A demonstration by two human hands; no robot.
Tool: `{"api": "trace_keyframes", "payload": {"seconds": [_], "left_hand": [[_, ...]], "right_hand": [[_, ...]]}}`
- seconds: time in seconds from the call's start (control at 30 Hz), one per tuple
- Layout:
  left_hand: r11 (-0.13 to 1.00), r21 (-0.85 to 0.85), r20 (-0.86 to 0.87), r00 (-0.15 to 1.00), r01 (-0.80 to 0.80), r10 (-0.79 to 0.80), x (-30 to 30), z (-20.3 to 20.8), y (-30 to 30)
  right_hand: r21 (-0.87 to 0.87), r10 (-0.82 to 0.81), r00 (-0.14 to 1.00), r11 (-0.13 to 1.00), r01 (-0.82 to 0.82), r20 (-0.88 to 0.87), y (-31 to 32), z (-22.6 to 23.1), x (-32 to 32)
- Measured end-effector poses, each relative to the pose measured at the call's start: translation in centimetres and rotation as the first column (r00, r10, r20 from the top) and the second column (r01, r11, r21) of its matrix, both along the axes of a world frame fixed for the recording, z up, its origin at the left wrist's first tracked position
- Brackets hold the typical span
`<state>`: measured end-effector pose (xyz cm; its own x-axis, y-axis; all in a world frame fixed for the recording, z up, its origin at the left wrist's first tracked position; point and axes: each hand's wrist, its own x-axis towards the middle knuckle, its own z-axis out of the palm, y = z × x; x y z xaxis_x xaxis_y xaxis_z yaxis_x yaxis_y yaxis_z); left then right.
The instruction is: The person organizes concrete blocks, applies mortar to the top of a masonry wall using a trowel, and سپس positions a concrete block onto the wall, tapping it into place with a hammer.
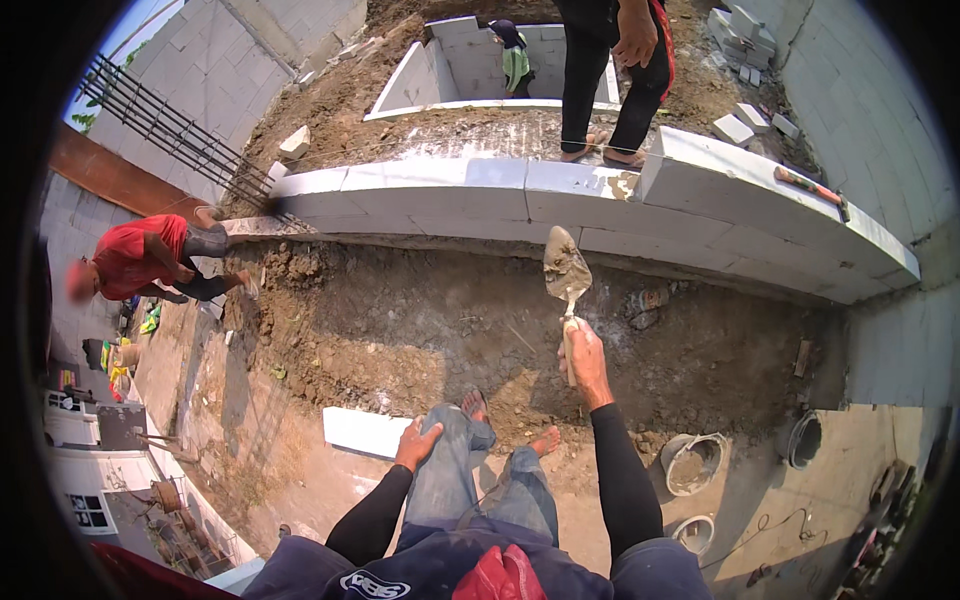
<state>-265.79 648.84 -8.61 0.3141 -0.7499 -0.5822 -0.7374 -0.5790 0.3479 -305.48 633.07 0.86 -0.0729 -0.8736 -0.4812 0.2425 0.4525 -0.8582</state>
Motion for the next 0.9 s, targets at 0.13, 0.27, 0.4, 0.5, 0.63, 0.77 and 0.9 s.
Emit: {"api": "trace_keyframes", "payload": {"seconds": [0.13, 0.27, 0.4, 0.5, 0.63, 0.77, 0.9], "left_hand": [[0.994, 0.052, 0.063, 0.993, -0.099, 0.096, -3.1, -0.2, -6.0], [0.997, 0.016, 0.327, 0.942, -0.079, 0.070, -4.0, -4.1, -9.1], [0.994, 0.088, 0.593, 0.805, -0.057, -0.007, -7.0, -3.9, -14.7], [0.988, 0.149, 0.641, 0.765, -0.045, -0.062, -6.5, -3.7, -18.7], [0.988, 0.153, 0.654, 0.753, -0.036, -0.074, -6.2, -3.6, -21.6], [0.996, 0.091, 0.676, 0.736, -0.014, -0.051, -6.5, -3.5, -23.6], [0.999, 0.043, 0.669, 0.743, -0.030, -0.007, -6.3, -3.6, -25.0]], "right_hand": [[-0.387, -0.193, 0.702, 0.913, -0.127, -0.686, -8.8, -3.6, 0.7], [-0.366, -0.237, 0.504, 0.915, -0.173, -0.831, -15.7, -4.1, 2.7], [-0.300, -0.243, 0.272, 0.935, -0.191, -0.931, -20.0, -7.4, 1.7], [-0.229, -0.209, 0.147, 0.963, -0.139, -0.967, -22.9, -12.2, 1.7], [-0.190, -0.178, 0.110, 0.976, -0.109, -0.978, -20.9, -16.5, 2.6], [-0.143, -0.139, 0.227, 0.990, 0.000, -0.964, -16.1, -15.4, 3.8], [-0.246, -0.242, 0.227, 0.969, 0.014, -0.943, -17.0, -11.2, 3.9]]}}
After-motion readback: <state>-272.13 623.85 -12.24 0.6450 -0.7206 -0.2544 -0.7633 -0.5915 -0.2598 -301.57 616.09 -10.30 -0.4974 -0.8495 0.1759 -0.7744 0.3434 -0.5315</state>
